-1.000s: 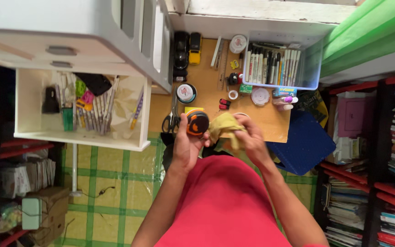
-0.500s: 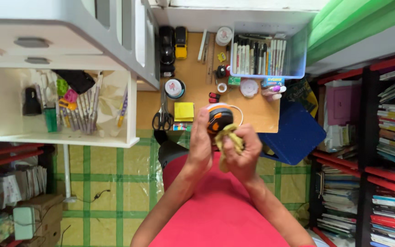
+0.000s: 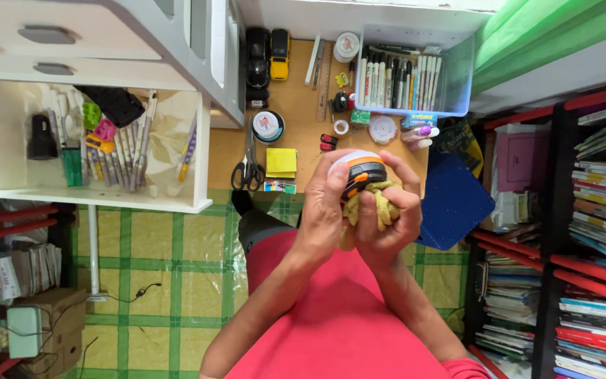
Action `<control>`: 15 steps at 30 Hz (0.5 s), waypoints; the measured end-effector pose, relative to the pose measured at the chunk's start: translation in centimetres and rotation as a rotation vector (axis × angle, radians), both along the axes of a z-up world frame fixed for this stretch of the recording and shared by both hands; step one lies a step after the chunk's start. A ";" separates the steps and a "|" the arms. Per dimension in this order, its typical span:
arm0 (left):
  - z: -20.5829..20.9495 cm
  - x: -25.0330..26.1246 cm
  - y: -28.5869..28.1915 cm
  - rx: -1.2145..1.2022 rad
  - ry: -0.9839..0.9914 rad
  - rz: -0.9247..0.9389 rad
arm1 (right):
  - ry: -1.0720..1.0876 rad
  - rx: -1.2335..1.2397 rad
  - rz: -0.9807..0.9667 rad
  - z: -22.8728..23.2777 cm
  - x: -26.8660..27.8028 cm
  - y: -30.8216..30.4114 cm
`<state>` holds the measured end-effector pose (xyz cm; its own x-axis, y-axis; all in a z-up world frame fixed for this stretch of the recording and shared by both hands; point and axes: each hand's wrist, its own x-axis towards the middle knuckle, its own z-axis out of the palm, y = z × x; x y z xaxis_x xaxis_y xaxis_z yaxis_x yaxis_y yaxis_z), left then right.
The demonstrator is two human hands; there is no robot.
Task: The person empties a white plastic drawer, wipes its interior with a yellow cloth, and then cleans several small items including a tape measure, a small white bottle, and a pen. The person places the cleaned items back into the drawer.
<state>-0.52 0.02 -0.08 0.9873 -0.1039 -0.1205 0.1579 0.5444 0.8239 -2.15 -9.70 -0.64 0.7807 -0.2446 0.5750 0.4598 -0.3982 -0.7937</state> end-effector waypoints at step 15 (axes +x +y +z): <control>-0.5 -0.4 0.0 -0.315 0.392 -0.096 | 0.244 0.471 -0.245 -0.9 2.3 -1.6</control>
